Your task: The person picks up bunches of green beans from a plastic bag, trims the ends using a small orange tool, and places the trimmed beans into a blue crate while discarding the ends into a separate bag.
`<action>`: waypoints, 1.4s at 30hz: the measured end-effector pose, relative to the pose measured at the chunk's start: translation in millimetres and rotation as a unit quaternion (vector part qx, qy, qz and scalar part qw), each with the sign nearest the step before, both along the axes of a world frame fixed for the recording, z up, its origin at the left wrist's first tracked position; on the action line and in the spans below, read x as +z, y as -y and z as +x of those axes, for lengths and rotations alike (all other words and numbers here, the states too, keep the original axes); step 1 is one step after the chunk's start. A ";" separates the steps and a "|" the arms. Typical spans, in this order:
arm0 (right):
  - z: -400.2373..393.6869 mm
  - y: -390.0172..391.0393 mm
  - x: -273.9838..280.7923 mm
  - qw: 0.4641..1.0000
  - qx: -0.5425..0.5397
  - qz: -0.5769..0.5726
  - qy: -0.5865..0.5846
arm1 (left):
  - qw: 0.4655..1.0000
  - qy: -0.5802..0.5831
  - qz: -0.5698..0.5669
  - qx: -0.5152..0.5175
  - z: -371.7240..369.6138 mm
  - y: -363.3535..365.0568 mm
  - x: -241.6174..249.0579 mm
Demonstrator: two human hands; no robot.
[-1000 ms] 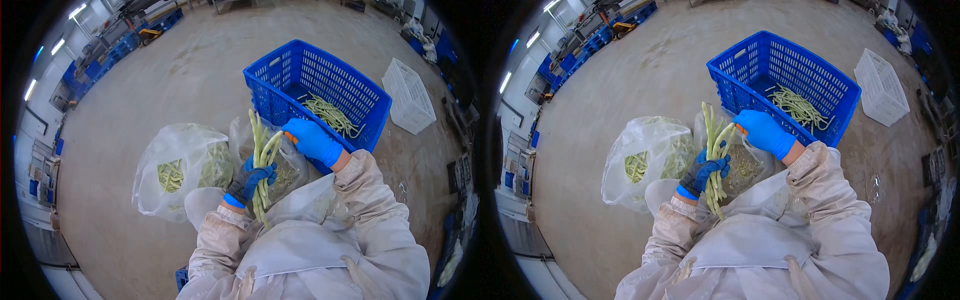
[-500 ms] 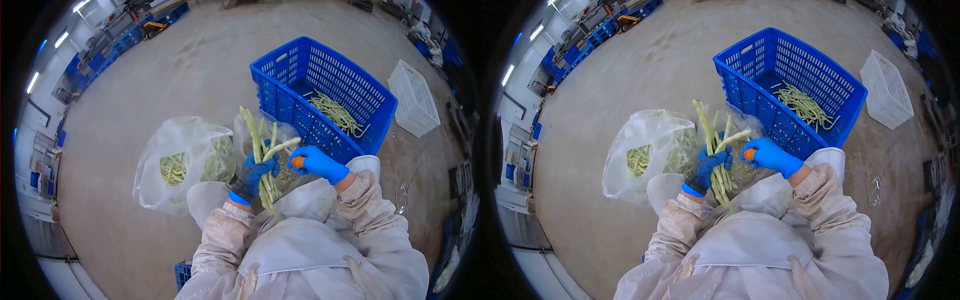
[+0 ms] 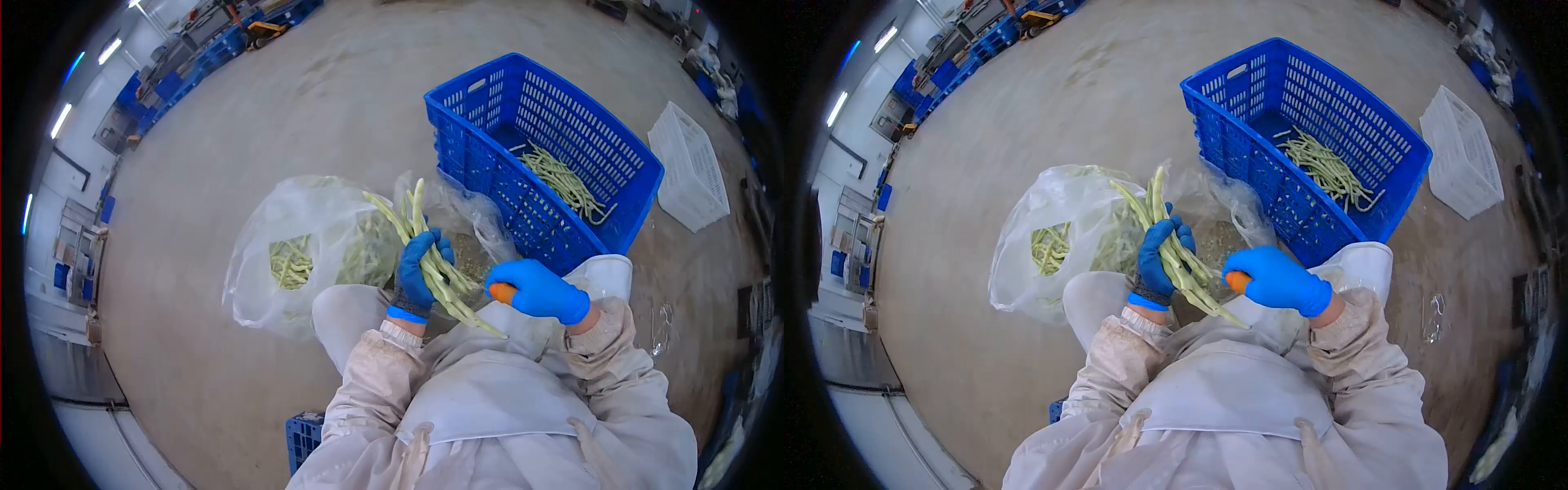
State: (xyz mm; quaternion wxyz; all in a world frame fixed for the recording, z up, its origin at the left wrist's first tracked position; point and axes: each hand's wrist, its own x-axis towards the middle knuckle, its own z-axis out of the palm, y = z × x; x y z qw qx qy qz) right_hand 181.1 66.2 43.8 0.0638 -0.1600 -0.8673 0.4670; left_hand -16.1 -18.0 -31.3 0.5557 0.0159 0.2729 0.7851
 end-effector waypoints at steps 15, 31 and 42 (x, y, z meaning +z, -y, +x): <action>100.6 -33.3 18.0 0.851 -0.048 -0.378 -0.363 | 0.981 -0.006 0.123 0.150 -57.8 0.4 -1.4; -55.6 8.8 -48.9 0.985 -0.136 -0.029 -0.102 | 0.988 -0.036 0.090 0.124 -25.0 -12.7 22.4; -45.6 -10.3 -25.9 0.893 0.112 0.434 -0.032 | 0.971 -0.218 -0.080 0.051 -23.9 -9.4 17.9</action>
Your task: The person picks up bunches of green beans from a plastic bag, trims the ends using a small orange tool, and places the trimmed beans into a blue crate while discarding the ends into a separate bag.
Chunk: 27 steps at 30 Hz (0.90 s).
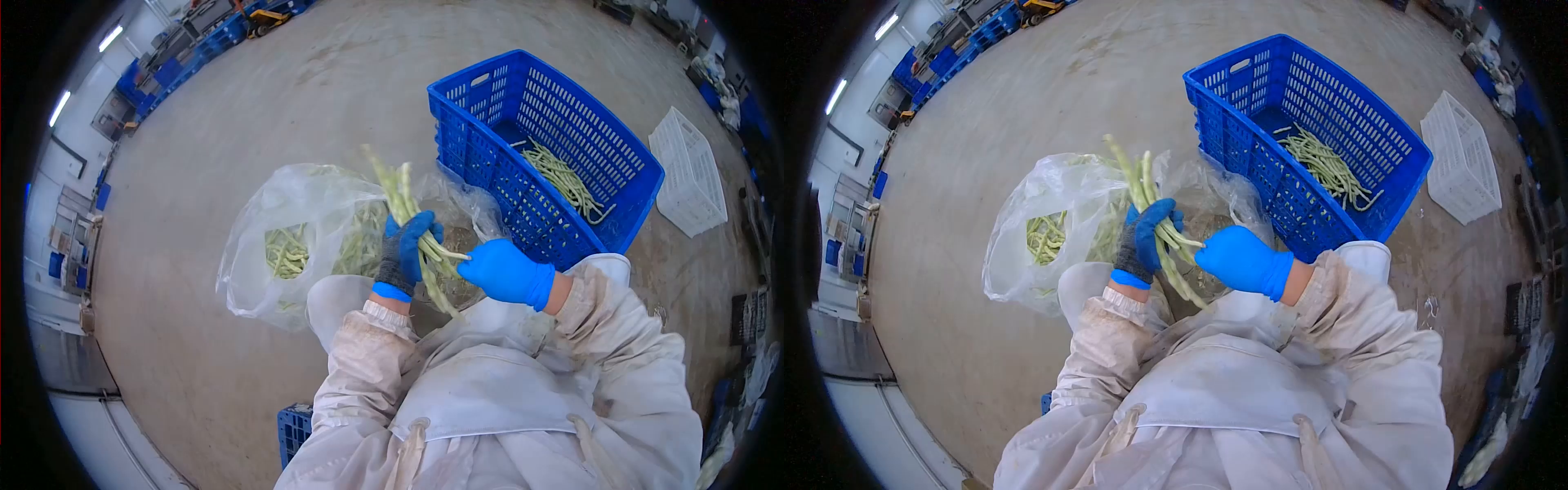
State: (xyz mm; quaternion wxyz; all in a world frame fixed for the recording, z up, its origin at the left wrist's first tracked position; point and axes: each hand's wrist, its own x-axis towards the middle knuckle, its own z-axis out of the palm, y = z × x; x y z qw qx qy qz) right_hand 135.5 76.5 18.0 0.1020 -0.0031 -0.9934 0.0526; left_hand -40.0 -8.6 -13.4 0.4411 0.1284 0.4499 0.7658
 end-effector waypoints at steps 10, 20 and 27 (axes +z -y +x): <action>3.4 -60.9 16.0 0.912 -0.160 -0.245 -0.286 | 0.970 -0.099 -0.040 -0.220 6.2 7.6 20.0; 4.9 2.1 2.2 0.795 -0.157 -0.580 -0.084 | 0.987 0.110 0.090 -0.076 -1.4 -0.1 5.6; -15.2 15.4 -10.5 0.946 -0.148 -0.250 -0.142 | 0.973 0.156 0.161 -0.062 10.3 -3.0 -0.9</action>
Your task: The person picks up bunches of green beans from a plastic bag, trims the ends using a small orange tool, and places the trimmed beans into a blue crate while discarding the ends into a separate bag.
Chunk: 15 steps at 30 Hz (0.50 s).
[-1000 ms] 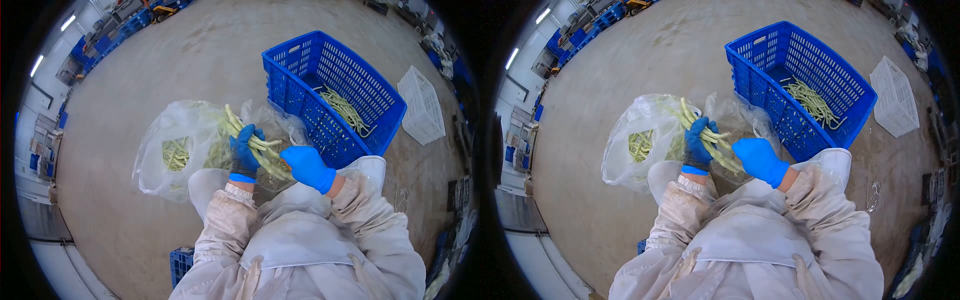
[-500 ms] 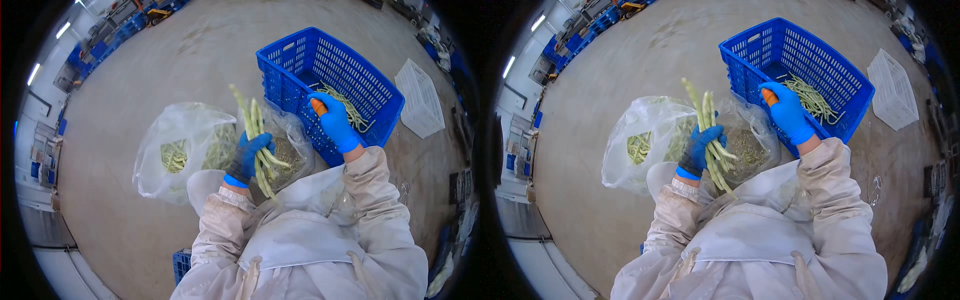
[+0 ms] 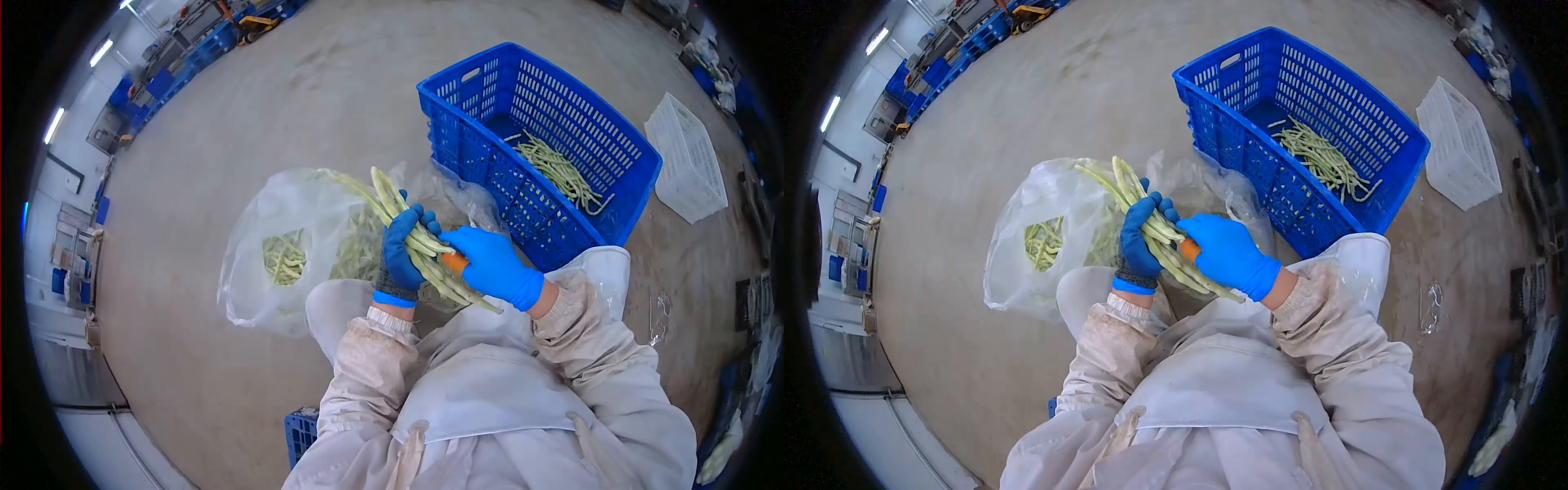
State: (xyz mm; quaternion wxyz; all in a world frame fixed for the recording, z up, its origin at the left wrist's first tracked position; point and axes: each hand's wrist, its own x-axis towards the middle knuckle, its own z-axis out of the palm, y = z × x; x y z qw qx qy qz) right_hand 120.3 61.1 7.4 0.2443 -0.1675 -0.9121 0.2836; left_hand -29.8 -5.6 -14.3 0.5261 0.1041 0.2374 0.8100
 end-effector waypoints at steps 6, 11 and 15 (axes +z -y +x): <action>-7.6 1.8 -0.3 0.985 -0.071 0.104 0.120 | 0.998 0.026 0.009 0.050 14.5 -1.4 4.7; 28.4 -25.0 40.5 0.992 -0.050 0.108 -0.032 | 0.999 0.034 0.030 0.011 4.6 9.1 1.2; 64.0 -91.6 79.7 0.955 -0.201 0.214 -0.049 | 0.994 0.060 0.085 -0.013 1.2 9.2 -1.3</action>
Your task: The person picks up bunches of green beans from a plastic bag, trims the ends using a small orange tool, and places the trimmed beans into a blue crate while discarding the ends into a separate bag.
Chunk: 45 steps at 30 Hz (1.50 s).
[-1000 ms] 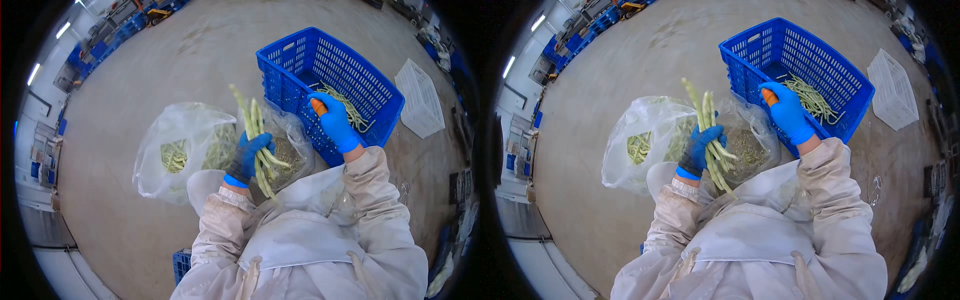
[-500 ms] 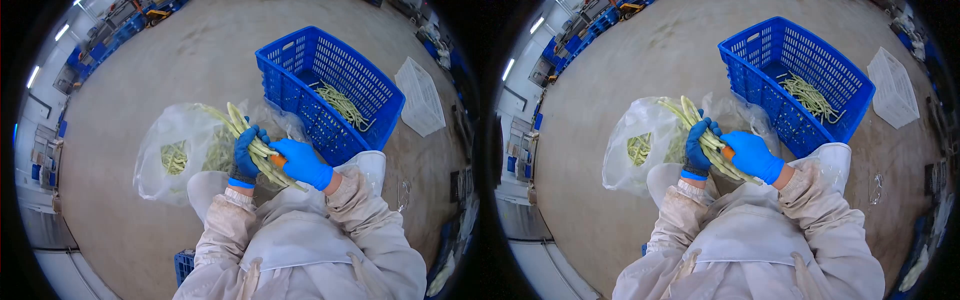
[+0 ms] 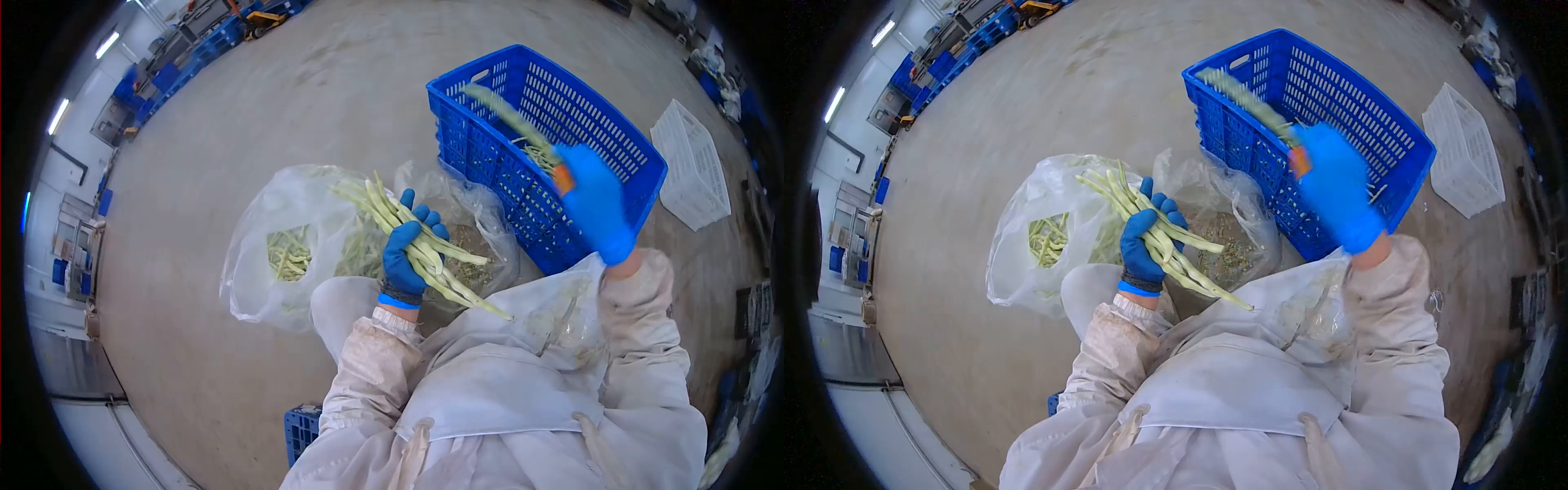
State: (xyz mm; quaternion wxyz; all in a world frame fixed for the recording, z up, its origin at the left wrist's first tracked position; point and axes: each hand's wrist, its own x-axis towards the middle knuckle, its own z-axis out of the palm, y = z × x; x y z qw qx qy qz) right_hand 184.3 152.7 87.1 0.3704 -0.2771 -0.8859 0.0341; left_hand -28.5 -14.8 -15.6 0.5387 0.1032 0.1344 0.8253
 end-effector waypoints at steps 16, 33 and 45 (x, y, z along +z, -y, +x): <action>-23.1 101.5 -56.4 0.900 0.109 -0.420 0.035 | 0.992 -0.117 -0.055 -0.001 12.0 -2.0 16.1; -62.3 64.7 -53.9 0.965 0.204 -0.162 0.011 | 0.940 -0.325 -0.083 -0.069 22.0 6.2 18.9; 32.7 50.6 -90.0 0.919 0.049 -0.365 -0.144 | 0.983 -0.078 -0.089 0.143 -28.2 4.7 -12.5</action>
